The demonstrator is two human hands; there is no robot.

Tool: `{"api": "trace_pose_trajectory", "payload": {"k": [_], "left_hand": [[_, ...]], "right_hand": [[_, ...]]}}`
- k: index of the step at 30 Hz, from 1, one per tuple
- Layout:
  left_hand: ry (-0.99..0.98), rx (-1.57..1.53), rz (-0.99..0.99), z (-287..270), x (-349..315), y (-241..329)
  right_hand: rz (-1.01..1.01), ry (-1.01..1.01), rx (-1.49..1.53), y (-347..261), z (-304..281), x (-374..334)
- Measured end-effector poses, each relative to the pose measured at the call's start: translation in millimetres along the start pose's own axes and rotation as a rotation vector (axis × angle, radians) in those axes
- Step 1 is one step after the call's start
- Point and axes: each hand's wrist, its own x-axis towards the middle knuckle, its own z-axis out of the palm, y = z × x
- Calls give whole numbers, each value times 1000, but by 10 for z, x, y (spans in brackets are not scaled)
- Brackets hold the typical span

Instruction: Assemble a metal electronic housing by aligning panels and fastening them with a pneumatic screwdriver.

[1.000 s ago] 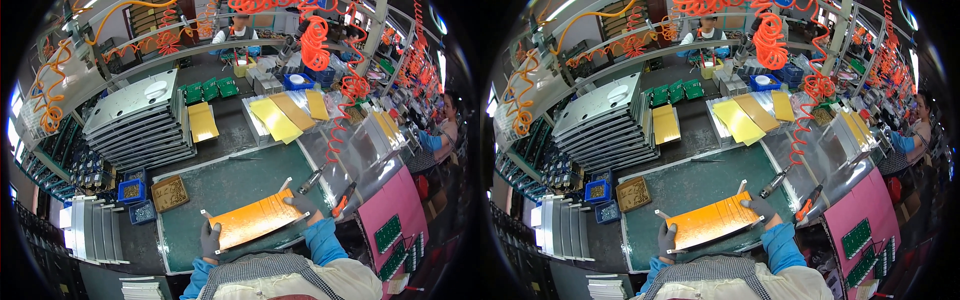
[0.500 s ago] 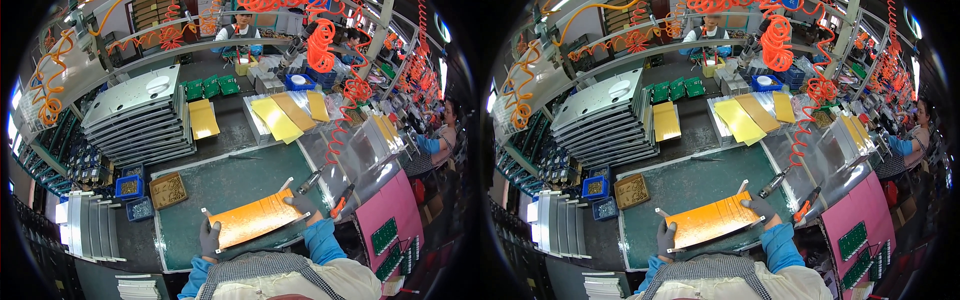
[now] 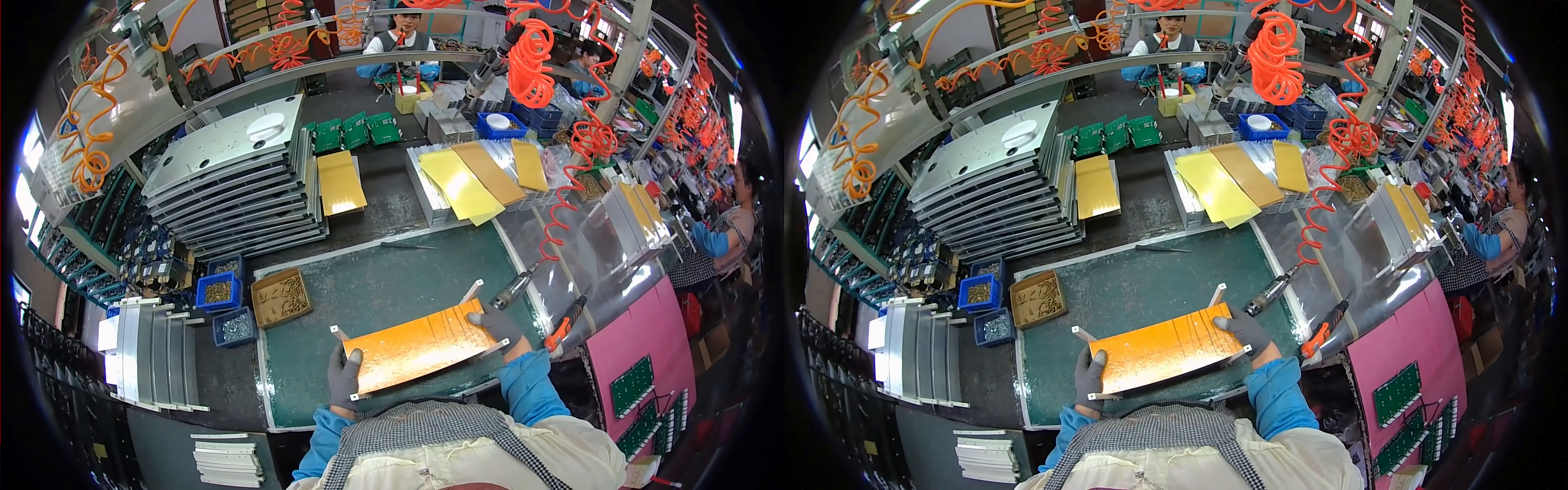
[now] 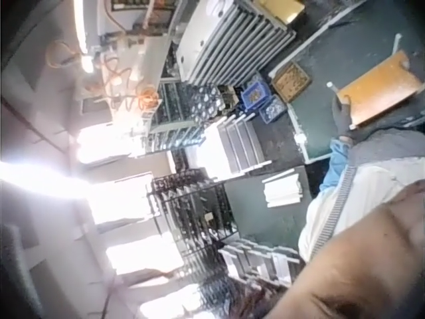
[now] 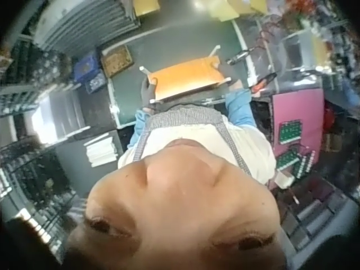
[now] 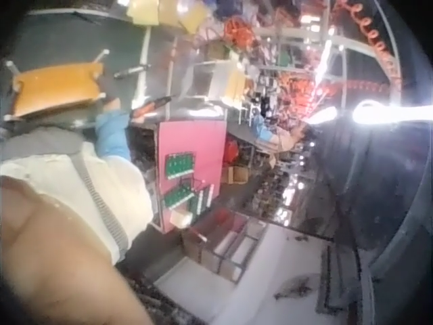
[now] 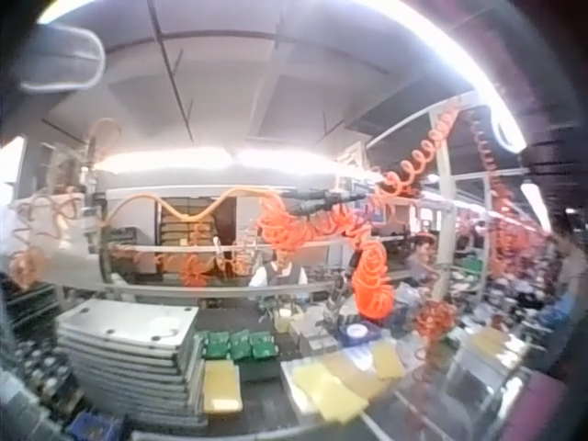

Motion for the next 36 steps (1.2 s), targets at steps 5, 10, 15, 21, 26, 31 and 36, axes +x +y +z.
{"api": "trace_pose_trajectory", "payload": {"k": [5, 10, 15, 21, 26, 31, 36], "left_hand": [[-4, -57, 11, -17, 28, -61], [-7, -42, 9, 2, 37, -33], [1, -24, 6, -18, 39, -39], [-6, -5, -2, -33, 41, -49], [-1, 41, 11, -46, 46, -56], [-12, 38, -8, -30, 58, -26], [-26, 36, -9, -70, 72, -76]], "right_hand": [[3, -7, 3, -28, 18, -16], [-3, -38, 59, -8, -5, 5], [6, 4, 24, -6, 4, -1], [-12, 11, 16, -10, 20, -21], [-3, 31, 3, -45, 85, -30], [-9, -19, 58, 22, -23, 26], [-6, 28, 15, -54, 72, -26]]}}
